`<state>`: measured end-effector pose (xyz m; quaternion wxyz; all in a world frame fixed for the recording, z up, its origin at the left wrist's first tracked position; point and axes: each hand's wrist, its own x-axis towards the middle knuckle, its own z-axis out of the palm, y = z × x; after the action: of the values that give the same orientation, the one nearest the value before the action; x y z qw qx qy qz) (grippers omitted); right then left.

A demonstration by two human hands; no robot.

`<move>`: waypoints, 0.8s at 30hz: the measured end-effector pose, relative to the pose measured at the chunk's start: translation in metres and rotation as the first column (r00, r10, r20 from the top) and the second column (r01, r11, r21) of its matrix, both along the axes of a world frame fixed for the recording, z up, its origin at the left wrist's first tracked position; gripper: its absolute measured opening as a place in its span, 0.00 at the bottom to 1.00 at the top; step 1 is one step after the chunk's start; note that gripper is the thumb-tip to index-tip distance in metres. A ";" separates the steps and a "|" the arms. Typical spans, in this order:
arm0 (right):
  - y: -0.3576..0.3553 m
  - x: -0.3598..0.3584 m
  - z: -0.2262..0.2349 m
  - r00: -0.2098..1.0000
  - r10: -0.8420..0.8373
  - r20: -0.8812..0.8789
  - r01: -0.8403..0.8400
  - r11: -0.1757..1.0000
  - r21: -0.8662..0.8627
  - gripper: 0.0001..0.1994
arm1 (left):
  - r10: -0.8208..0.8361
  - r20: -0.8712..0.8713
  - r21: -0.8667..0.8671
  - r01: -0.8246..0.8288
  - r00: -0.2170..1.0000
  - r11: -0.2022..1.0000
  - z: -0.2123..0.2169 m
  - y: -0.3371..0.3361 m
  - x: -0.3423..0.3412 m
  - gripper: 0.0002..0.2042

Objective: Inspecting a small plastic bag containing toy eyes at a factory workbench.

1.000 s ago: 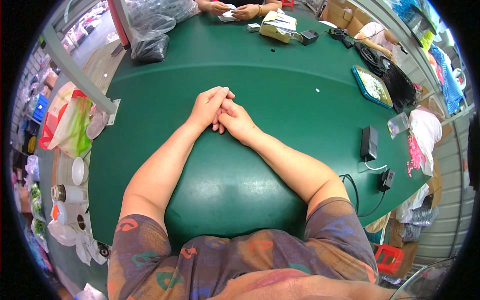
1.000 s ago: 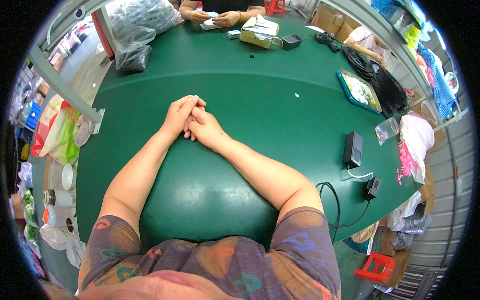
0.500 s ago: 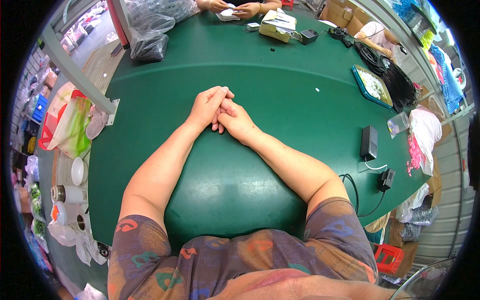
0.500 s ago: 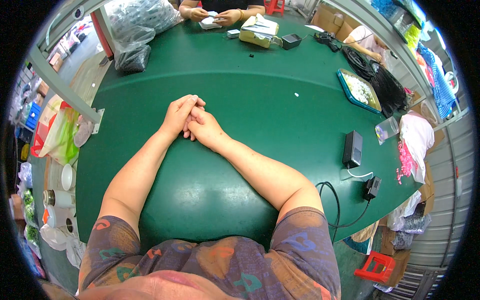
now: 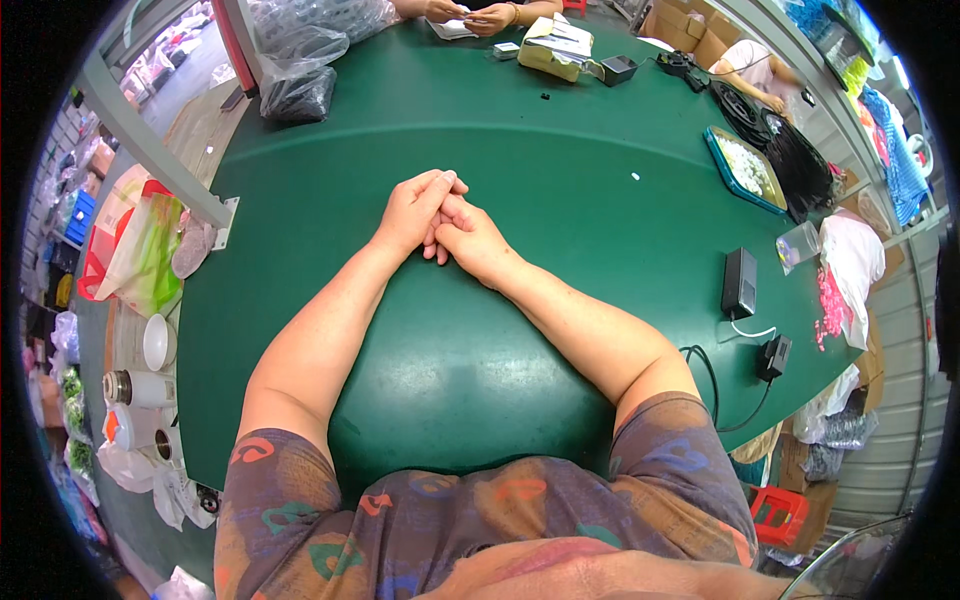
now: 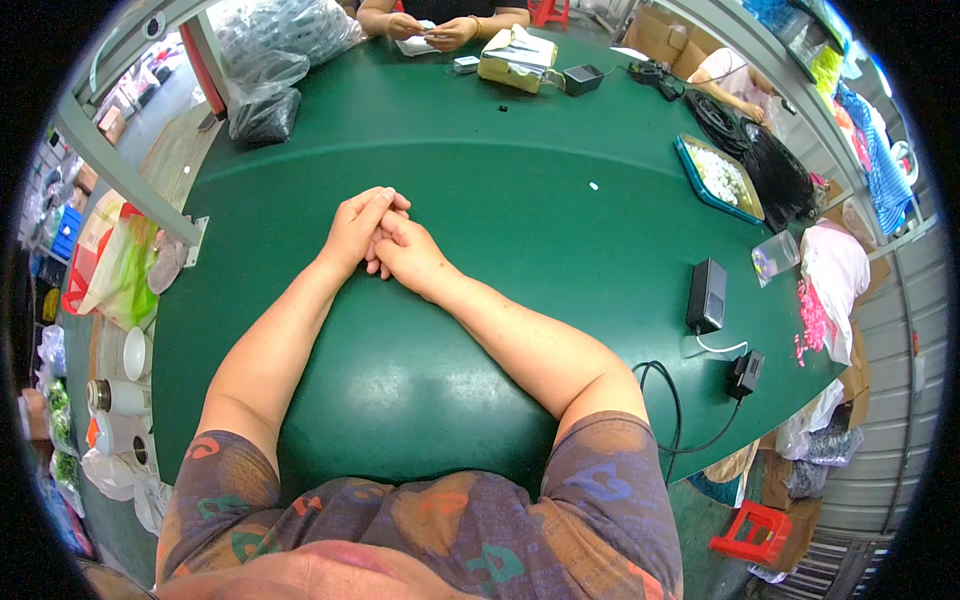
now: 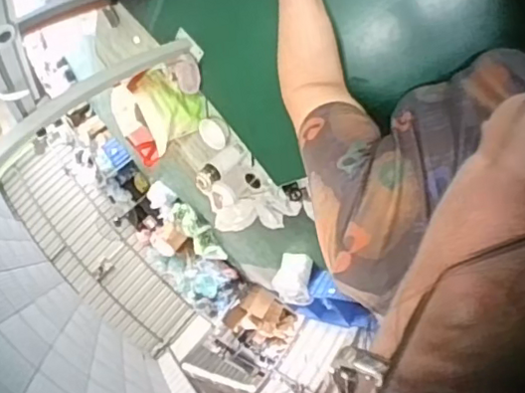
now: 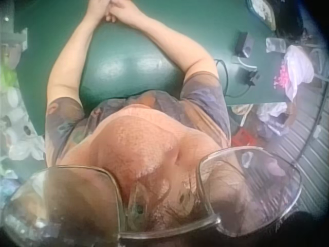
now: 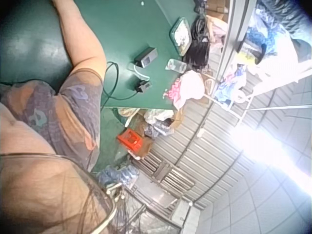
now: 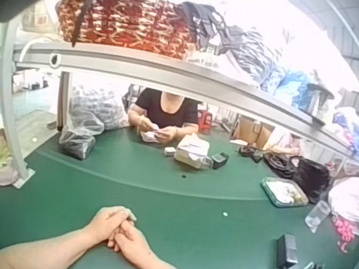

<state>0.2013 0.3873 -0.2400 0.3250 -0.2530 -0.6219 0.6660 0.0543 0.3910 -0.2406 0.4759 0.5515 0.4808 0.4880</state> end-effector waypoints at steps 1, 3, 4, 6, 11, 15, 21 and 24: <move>0.000 0.000 0.001 1.000 0.000 0.000 0.000 1.000 0.002 0.11 | 0.000 0.001 0.002 0.000 1.000 1.000 0.000 0.000 0.000 0.17; 0.000 0.000 0.001 1.000 0.001 0.003 -0.001 1.000 0.001 0.11 | -0.002 0.002 0.002 0.002 1.000 1.000 0.000 0.000 0.000 0.17; 0.000 0.000 0.001 1.000 0.003 0.006 -0.003 1.000 0.000 0.11 | -0.003 0.003 0.002 0.003 1.000 1.000 0.000 0.000 0.000 0.17; 0.001 0.000 0.000 1.000 0.006 0.005 -0.006 1.000 0.005 0.11 | -0.003 0.005 0.010 0.003 1.000 1.000 -0.001 0.001 0.000 0.17; 0.001 0.001 -0.001 1.000 0.010 0.004 -0.010 1.000 0.010 0.11 | -0.006 0.014 0.004 0.006 1.000 1.000 -0.001 0.000 0.000 0.17; 0.001 0.001 0.000 1.000 0.011 0.008 -0.011 1.000 0.003 0.11 | -0.004 0.010 0.003 0.004 1.000 1.000 -0.001 0.001 0.000 0.17; 0.001 0.000 -0.003 1.000 0.008 -0.005 -0.008 1.000 0.008 0.11 | -0.007 0.015 -0.002 0.007 1.000 1.000 0.002 -0.001 0.000 0.17; 0.002 0.000 -0.003 1.000 0.006 -0.003 -0.006 1.000 0.011 0.11 | -0.006 0.016 0.005 0.006 1.000 1.000 0.001 0.000 0.000 0.17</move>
<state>0.2009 0.3890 -0.2427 0.3254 -0.2485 -0.6260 0.6637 0.0543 0.3905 -0.2398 0.4799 0.5503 0.4741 0.4920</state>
